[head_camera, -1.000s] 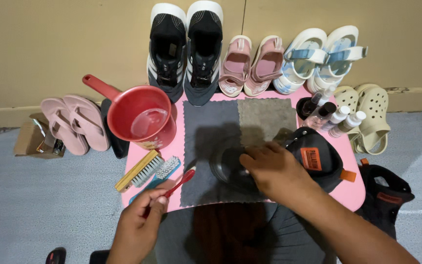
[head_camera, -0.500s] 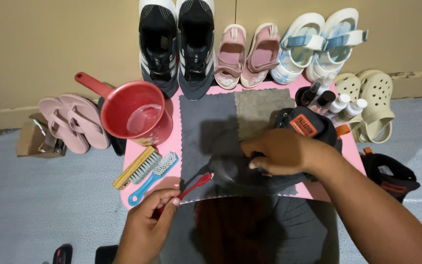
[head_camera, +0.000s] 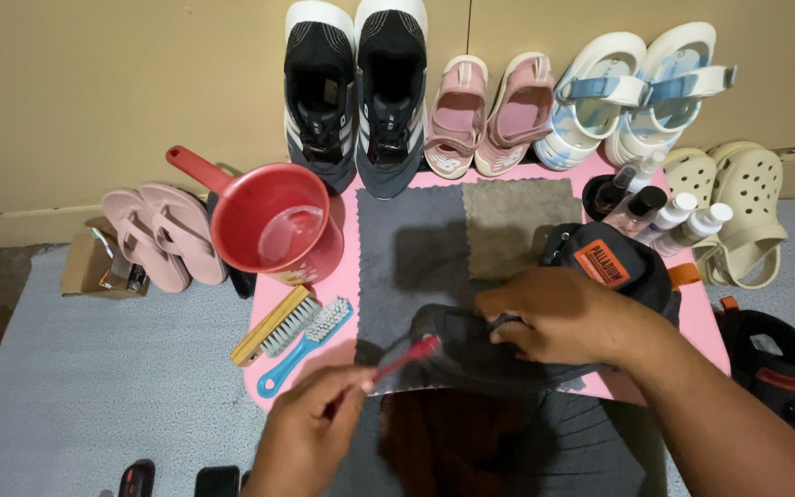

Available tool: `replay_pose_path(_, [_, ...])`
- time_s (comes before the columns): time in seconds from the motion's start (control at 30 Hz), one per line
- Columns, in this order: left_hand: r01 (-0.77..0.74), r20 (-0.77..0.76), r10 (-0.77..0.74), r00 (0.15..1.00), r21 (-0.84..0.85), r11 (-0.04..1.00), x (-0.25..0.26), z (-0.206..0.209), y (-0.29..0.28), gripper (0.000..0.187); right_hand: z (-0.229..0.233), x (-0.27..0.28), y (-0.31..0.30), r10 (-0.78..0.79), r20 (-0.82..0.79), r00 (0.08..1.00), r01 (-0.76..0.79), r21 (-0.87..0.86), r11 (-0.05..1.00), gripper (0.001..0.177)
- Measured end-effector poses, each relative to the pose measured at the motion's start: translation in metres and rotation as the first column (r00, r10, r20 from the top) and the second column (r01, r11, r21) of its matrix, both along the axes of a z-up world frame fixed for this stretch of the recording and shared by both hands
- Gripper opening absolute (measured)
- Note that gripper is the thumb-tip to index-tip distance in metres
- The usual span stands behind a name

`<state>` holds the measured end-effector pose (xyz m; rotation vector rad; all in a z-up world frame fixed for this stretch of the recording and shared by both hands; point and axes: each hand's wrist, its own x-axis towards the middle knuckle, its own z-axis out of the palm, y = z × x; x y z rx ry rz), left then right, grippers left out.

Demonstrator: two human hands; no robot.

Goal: The person cleans a black boot by applying a white cleaning paste with a toothbrush, scrubbing the sides and midsole, and then wiping the interior and exterior surfaces with a brown cloth.

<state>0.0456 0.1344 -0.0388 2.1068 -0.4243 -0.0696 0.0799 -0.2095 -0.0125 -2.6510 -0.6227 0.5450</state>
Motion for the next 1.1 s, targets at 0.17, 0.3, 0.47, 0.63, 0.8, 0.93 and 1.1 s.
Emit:
replay_pose_path(0.17, [0.126,0.033,-0.126,0.991,0.014,0.992,0.004,-0.003,-0.001,0.018,-0.011,0.000,-0.004,0.092,0.098,0.991,-0.098,0.057,0.994,0.012])
replay_pose_path(0.3, [0.043,0.162,-0.061,0.985,0.115,0.992,0.005,0.007,-0.002,0.017,-0.002,0.000,-0.002,0.029,0.049,0.998,-0.031,0.051,0.998,0.017])
replay_pose_path(0.47, [0.104,0.079,-0.111,0.991,0.083,0.991,0.007,0.005,0.004,0.018,-0.003,0.001,-0.002,0.031,0.017,0.999,-0.031,0.028,0.999,0.020])
replay_pose_path(0.63, [0.107,0.025,-0.110,0.994,0.110,0.988,-0.003,0.006,0.001,0.025,0.001,0.002,-0.002,0.028,-0.026,0.999,-0.026,0.066,0.997,0.022])
replay_pose_path(0.8, [0.097,0.158,-0.108,0.982,0.075,0.992,0.002,-0.002,0.001,0.020,0.001,0.004,-0.001,0.039,-0.027,0.999,-0.038,0.049,0.998,0.019])
replay_pose_path(0.93, [0.188,0.152,-0.199,0.968,0.083,0.979,-0.003,0.010,-0.008,0.017,0.000,0.007,-0.002,0.048,-0.016,0.999,-0.047,0.071,0.996,0.021])
replay_pose_path(1.1, [0.045,0.164,-0.050,0.985,0.031,0.998,0.000,-0.017,-0.001,0.020,0.002,0.008,-0.003,0.004,-0.066,0.998,-0.003,0.020,1.000,0.022])
